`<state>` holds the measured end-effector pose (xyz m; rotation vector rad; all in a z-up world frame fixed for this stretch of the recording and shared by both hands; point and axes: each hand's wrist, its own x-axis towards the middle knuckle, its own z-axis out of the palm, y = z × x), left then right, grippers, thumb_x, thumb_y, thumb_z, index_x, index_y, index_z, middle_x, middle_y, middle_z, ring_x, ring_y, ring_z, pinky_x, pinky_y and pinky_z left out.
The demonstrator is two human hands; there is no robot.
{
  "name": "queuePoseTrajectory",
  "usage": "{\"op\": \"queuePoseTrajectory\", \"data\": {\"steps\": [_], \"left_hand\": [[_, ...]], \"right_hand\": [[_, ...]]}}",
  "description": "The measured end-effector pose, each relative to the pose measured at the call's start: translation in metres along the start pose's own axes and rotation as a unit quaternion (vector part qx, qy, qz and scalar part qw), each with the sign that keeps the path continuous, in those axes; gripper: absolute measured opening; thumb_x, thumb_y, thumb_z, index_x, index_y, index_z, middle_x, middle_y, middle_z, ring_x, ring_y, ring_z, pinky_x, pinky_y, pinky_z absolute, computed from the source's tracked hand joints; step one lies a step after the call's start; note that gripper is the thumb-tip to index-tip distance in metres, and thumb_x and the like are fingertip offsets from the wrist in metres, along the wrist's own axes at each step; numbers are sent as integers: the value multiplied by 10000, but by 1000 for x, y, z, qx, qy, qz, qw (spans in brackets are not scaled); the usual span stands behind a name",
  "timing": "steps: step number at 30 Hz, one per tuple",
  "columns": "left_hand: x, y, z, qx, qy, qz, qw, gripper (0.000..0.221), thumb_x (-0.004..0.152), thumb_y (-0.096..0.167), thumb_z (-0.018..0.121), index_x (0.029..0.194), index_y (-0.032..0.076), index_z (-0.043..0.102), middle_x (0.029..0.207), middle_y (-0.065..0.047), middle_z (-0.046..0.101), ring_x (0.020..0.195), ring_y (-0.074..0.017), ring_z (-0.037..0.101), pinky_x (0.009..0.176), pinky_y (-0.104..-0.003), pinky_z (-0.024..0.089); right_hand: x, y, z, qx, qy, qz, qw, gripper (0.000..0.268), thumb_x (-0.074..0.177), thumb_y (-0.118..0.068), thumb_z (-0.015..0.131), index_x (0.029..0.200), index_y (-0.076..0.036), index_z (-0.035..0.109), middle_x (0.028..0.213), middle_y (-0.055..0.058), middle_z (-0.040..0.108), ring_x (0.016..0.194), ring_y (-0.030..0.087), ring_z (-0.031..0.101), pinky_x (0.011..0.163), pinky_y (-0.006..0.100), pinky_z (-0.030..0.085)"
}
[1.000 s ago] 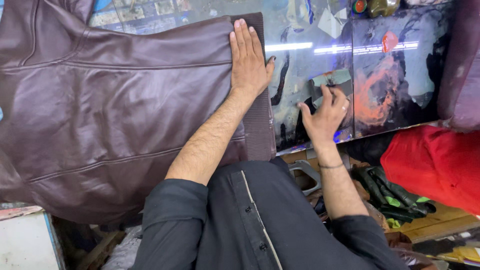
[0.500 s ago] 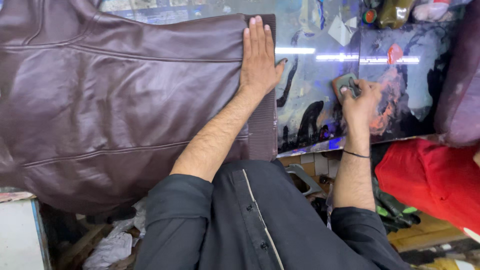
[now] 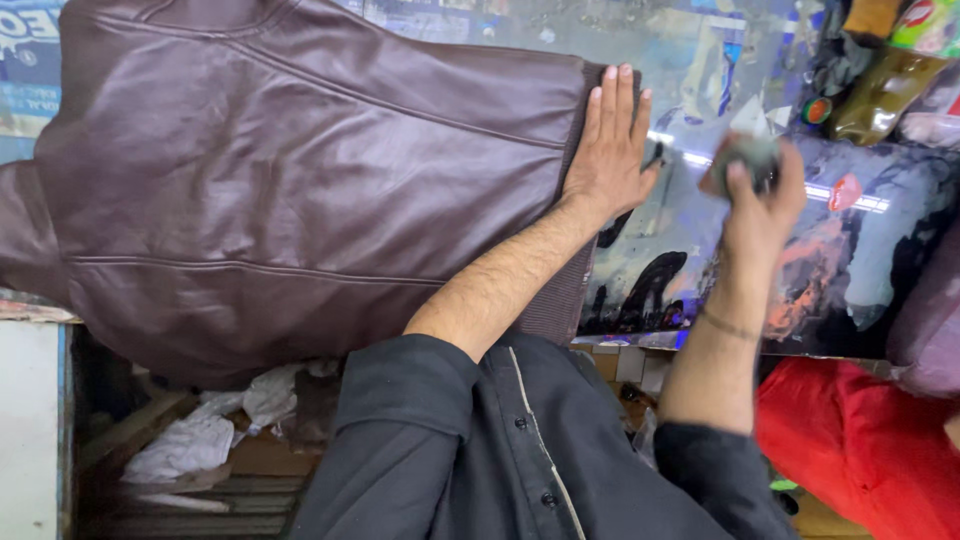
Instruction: The person scrubs a brown leather jacket with a small abrasive block on a cluttered workbench. They wipe the front, sleeves, and back, then zip the jacket closed and continue scrubbing the back surface.
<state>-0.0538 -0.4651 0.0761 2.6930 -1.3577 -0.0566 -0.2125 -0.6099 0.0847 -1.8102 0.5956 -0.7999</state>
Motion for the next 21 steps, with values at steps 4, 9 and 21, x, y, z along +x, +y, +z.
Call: {"op": "queuePoseTrajectory", "data": {"steps": [4,9,21], "left_hand": [[6,-4,-6,11,-75,30,997,905,1034,659,396,1578,-60,319,1697,-342,94,1579,-470,48,1250,-577,3],[5,-4,-3,-32,-84,51,995,840,1014,616,364,1602,17,339,1662,-273,250,1562,-463,120,1265,-607,12],[12,-5,8,1,-57,68,996,814,992,617,317,1558,31,310,1620,-252,285,1524,-402,155,1229,-582,10]], "right_hand": [[68,-25,81,-38,-170,-104,979,329,972,28,762,1277,30,641,1197,92,655,1132,180,627,1057,327,511],[122,-29,149,-260,-253,-302,881,305,802,7,736,1106,38,738,1028,180,723,991,339,704,923,385,558],[107,-31,145,-237,-100,-249,934,235,844,-22,835,1020,42,693,929,172,700,821,337,676,759,412,526]]}}
